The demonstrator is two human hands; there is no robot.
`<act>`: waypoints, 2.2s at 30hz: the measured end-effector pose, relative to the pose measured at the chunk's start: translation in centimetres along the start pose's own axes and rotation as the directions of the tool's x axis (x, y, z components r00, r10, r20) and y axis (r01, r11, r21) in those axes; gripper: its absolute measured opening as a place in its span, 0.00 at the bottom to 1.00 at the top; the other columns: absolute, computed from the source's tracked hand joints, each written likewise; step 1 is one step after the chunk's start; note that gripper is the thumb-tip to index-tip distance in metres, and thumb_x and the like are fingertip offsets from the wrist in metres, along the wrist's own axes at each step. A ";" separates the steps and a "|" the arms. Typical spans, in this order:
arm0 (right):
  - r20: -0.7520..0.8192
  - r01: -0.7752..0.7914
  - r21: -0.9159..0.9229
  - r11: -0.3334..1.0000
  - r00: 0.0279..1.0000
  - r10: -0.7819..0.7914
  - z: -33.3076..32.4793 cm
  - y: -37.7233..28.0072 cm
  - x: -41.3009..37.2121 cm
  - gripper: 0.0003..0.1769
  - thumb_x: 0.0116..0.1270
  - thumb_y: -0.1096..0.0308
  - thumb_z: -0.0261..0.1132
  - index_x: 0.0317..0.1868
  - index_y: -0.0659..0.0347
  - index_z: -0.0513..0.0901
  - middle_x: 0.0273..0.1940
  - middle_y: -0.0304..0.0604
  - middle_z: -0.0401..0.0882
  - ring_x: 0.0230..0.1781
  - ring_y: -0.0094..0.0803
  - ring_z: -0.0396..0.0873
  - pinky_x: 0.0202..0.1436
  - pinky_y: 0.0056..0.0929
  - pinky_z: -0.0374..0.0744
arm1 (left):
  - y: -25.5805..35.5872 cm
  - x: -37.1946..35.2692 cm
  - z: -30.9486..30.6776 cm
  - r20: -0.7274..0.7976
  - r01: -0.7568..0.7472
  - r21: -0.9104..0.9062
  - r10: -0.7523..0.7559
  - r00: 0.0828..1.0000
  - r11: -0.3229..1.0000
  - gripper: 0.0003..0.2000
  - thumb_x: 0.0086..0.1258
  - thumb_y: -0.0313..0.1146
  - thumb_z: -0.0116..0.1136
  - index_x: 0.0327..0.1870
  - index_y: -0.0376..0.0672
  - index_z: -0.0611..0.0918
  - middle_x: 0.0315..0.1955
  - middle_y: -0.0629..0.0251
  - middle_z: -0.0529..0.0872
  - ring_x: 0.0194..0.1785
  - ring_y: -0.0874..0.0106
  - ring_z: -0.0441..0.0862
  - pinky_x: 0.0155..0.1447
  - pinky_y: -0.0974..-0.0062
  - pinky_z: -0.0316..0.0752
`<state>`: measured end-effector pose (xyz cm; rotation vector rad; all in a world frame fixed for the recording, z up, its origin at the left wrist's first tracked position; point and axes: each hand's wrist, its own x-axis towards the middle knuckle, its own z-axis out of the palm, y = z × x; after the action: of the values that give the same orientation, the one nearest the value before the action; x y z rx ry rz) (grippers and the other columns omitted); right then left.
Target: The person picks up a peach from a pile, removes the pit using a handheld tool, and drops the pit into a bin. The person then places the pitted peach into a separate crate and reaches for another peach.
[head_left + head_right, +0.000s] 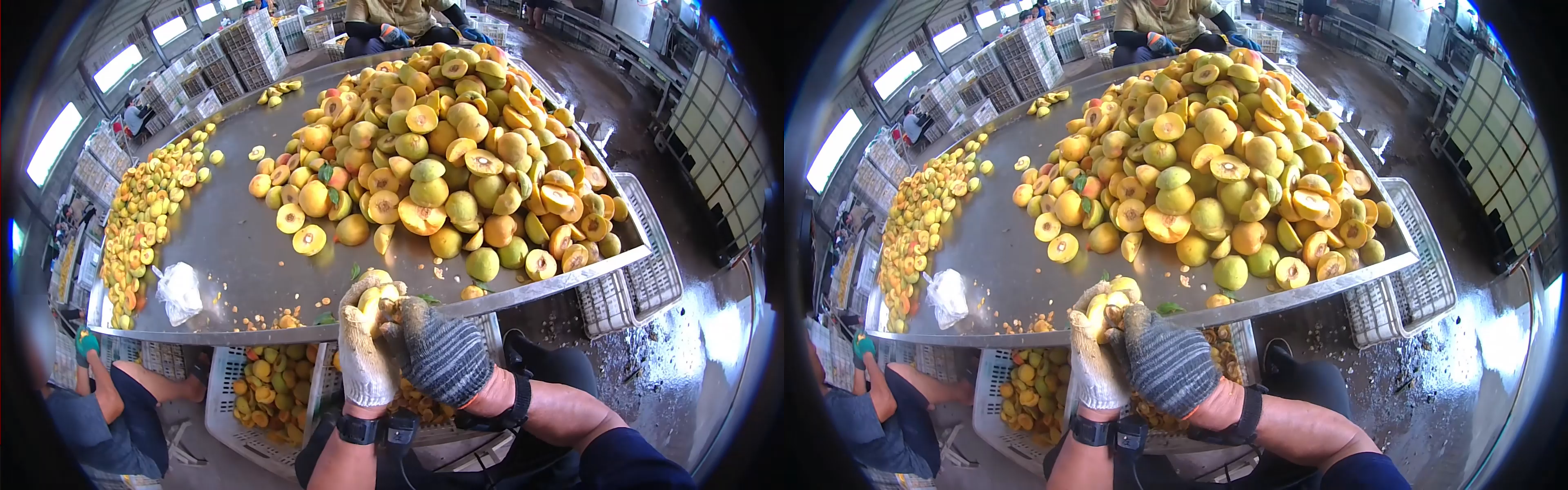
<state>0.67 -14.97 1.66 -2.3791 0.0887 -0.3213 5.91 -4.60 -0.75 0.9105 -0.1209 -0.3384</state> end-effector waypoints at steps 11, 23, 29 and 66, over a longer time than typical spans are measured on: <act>0.023 -0.050 0.007 0.999 0.999 0.050 -0.6 -0.4 0.1 0.18 0.77 0.54 0.57 0.49 0.63 0.77 0.32 0.56 0.83 0.32 0.55 0.84 0.33 0.48 0.80 | -0.7 -0.1 0.3 -0.010 -0.114 0.173 0.117 0.993 0.978 0.28 0.80 0.58 0.47 0.66 0.42 0.72 0.60 0.55 0.80 0.60 0.65 0.79 0.65 0.65 0.76; 0.368 0.188 0.131 0.973 0.903 -0.224 -3.1 4.1 1.6 0.16 0.71 0.60 0.62 0.50 0.64 0.79 0.31 0.58 0.82 0.32 0.57 0.83 0.36 0.51 0.79 | 1.5 1.3 -1.3 0.162 -0.093 0.556 0.003 0.987 0.826 0.16 0.80 0.37 0.48 0.49 0.34 0.84 0.47 0.61 0.87 0.51 0.72 0.84 0.58 0.74 0.78; 0.244 0.022 0.085 0.996 0.969 -0.042 -2.6 2.6 1.0 0.20 0.78 0.54 0.58 0.43 0.66 0.79 0.28 0.60 0.80 0.29 0.58 0.81 0.34 0.52 0.77 | 1.1 1.6 -1.0 0.136 -0.185 0.551 0.131 0.982 0.814 0.15 0.80 0.35 0.48 0.51 0.33 0.84 0.47 0.60 0.88 0.50 0.73 0.84 0.57 0.74 0.78; 0.354 0.151 0.284 0.947 0.901 -0.250 -3.0 5.5 0.5 0.21 0.80 0.56 0.54 0.49 0.69 0.80 0.38 0.61 0.83 0.40 0.54 0.83 0.42 0.47 0.78 | -0.3 0.4 -2.2 0.424 -0.445 0.672 0.186 0.886 0.592 0.29 0.83 0.52 0.44 0.70 0.33 0.71 0.66 0.52 0.77 0.66 0.62 0.78 0.70 0.67 0.71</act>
<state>0.51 -21.06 0.17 -2.1562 -0.3677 0.0475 6.74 -3.22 -2.30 1.6453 -0.7725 -0.0659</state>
